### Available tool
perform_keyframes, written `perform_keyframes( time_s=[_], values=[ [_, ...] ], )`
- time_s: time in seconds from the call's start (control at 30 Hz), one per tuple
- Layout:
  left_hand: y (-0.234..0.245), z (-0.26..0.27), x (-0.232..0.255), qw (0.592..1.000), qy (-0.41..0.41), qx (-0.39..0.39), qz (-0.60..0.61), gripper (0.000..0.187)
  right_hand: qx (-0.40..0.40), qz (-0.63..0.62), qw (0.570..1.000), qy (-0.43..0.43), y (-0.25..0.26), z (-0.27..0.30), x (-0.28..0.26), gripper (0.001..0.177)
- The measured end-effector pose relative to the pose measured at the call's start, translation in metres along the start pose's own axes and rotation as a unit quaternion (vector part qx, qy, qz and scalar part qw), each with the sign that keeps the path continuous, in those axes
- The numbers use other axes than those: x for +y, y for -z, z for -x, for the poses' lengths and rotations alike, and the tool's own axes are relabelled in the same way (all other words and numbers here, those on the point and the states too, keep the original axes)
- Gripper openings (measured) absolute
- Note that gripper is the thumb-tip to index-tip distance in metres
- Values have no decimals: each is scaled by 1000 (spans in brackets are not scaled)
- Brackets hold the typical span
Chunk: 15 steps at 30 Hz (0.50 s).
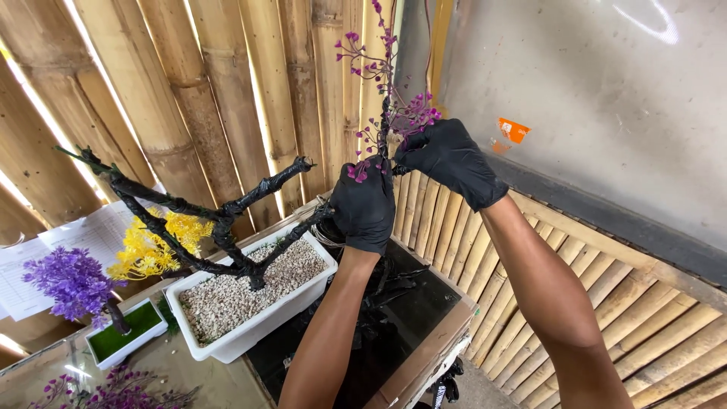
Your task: The person arranges purple artificial flowers onto the branches of a black bonsai tree. They pick up small flower sprigs from a tray and attach them to the tree's branches, carefully positioning them to create a decorative effect. The person also handles a lighter and a roll of black tape during the process.
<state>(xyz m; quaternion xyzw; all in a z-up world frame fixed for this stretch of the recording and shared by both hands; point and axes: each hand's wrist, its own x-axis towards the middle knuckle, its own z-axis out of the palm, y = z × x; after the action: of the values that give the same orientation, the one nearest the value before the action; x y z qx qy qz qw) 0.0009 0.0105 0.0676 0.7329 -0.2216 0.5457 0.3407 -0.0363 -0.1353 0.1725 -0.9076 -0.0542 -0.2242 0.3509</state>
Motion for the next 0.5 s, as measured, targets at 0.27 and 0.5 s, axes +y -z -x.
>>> perform_keyframes(
  time_s=[0.27,0.5],
  values=[
    [-2,0,0,1000,-1,11,6,18,52,7,998,39,-2,5,-5,9],
    [-4,0,-1,1000,-13,15,-4,19,227,204,943,136,-43,-27,83,41]
  ],
)
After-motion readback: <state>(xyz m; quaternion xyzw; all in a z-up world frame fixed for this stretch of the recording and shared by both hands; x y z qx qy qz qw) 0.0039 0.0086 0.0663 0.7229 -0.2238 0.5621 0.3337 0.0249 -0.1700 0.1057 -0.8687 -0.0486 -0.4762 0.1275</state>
